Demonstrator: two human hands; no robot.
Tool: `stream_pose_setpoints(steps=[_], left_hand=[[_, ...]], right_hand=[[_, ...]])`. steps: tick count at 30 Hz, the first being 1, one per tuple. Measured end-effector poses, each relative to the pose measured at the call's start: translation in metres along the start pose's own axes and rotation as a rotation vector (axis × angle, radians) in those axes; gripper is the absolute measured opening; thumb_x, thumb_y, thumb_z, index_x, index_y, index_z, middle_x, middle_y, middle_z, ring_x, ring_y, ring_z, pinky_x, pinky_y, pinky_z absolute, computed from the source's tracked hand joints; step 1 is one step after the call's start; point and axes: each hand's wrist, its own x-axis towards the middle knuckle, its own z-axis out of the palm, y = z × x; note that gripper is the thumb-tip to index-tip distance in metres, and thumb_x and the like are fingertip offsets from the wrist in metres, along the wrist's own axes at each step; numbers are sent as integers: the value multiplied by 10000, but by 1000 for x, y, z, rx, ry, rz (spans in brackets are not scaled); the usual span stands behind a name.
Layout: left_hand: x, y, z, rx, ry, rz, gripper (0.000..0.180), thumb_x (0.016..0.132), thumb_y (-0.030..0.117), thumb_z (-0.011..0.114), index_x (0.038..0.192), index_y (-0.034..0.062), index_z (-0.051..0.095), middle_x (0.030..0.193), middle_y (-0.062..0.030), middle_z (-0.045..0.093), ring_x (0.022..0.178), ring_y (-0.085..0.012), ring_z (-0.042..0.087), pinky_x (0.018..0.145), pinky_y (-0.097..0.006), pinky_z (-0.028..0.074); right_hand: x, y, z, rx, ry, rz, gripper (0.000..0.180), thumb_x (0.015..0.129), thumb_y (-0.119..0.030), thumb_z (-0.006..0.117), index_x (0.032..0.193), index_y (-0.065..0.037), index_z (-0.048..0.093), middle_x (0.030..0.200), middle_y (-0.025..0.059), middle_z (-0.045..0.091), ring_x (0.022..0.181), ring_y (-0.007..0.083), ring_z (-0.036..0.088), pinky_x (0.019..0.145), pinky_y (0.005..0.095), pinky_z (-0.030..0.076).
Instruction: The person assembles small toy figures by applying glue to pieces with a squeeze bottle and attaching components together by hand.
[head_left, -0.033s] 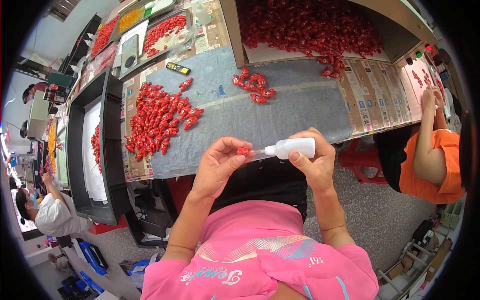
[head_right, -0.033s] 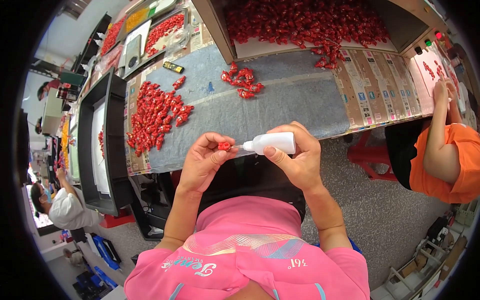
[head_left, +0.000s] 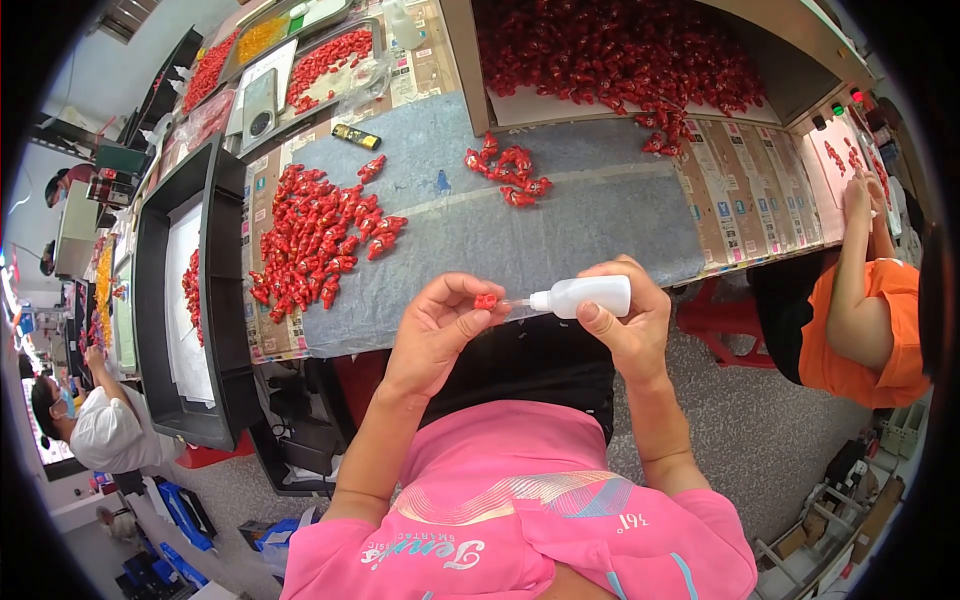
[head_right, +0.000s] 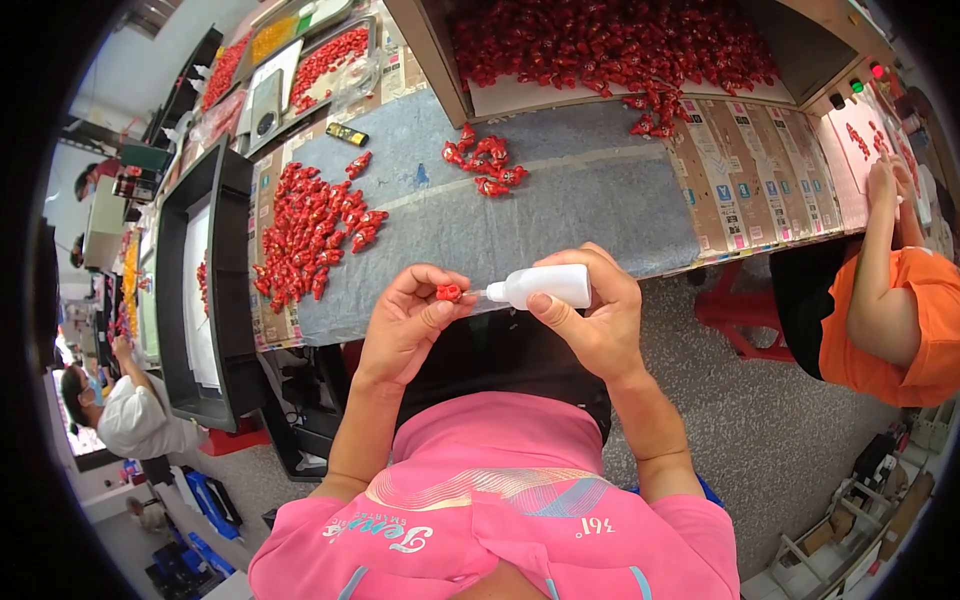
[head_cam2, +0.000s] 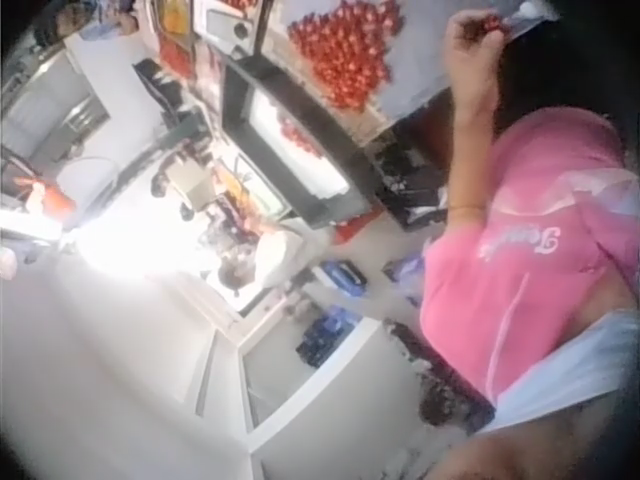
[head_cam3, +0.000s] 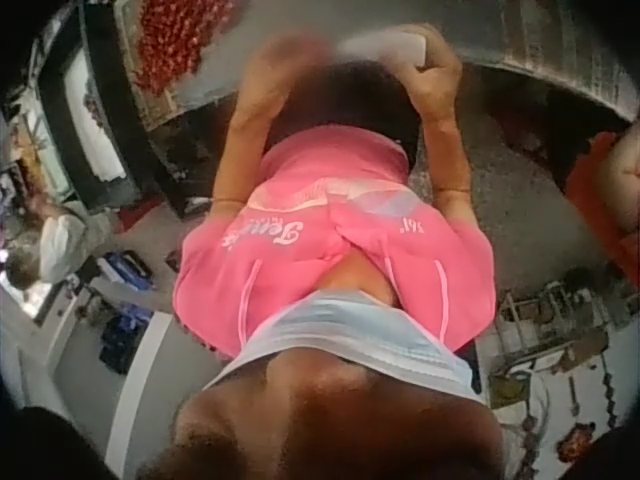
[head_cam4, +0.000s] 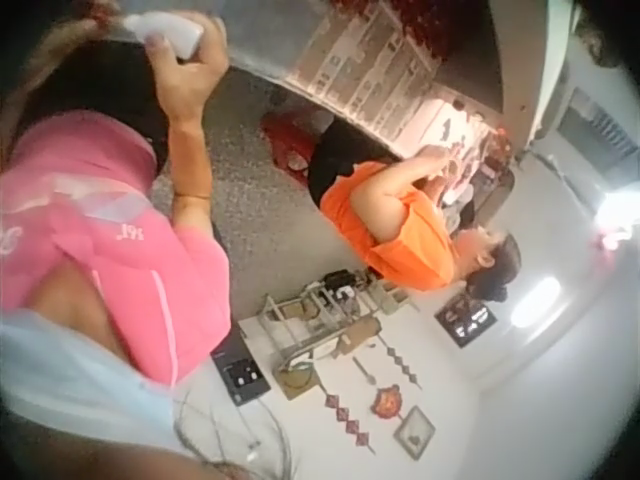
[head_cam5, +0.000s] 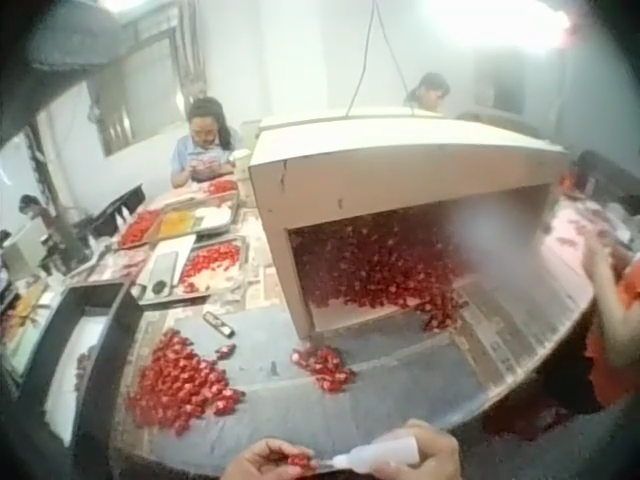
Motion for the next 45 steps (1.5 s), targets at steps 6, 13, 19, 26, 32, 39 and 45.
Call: stream_pose_setpoints(steps=[6, 13, 19, 26, 32, 39, 45], left_hand=[[0, 1, 0, 4, -13, 3, 248, 822, 21, 656, 1033, 12, 525, 1078, -116, 586, 998, -209, 609, 917, -332, 500], [1, 1, 0, 30, -18, -11, 253, 823, 14, 649, 1043, 7, 524, 1085, -122, 586, 1004, -209, 610, 910, -334, 505], [1, 1, 0, 18, -22, -15, 234, 834, 6, 632, 1042, 6, 523, 1080, -125, 591, 998, -209, 613, 910, -336, 504], [0, 3, 1, 20, -13, -27, 222, 842, 2, 620, 1040, 8, 521, 1078, -131, 593, 1003, -213, 611, 906, -336, 506], [0, 6, 2, 18, -7, -35, 227, 841, 7, 624, 1043, 10, 522, 1063, -130, 598, 991, -215, 616, 897, -334, 509], [-5, 11, -3, 3, 36, -24, 218, 828, 8, 644, 1024, 18, 548, 1031, -105, 609, 945, -199, 626, 842, -318, 526], [-13, 15, -15, -92, 73, 42, 249, 798, -34, 654, 1018, 24, 552, 1033, -98, 608, 909, -185, 630, 816, -300, 529]], right_hand=[[0, 2, 2, 12, 6, 1, 297, 763, -195, 764, 936, 1, 623, 867, 47, 580, 751, 100, 556, 645, 224, 432], [0, 4, 3, 19, 0, 10, 305, 766, -192, 761, 950, 6, 619, 891, 53, 582, 778, 108, 568, 664, 229, 442], [0, 4, 3, 37, 8, 13, 302, 768, -182, 759, 954, 9, 618, 899, 56, 581, 799, 110, 573, 678, 234, 448], [0, 5, 3, 36, 0, 22, 303, 768, -183, 759, 955, 10, 619, 891, 51, 580, 789, 108, 568, 677, 228, 442], [2, 7, 4, 61, 21, 28, 303, 772, -187, 756, 955, 9, 616, 893, 50, 580, 799, 107, 569, 684, 230, 450], [13, 8, 13, 168, 75, 150, 303, 781, -179, 753, 979, -2, 607, 929, 41, 593, 851, 107, 584, 718, 228, 469], [40, 20, 39, -109, -63, 57, 317, 771, -97, 709, 1047, -5, 582, 973, 53, 625, 895, 118, 580, 781, 255, 465]])
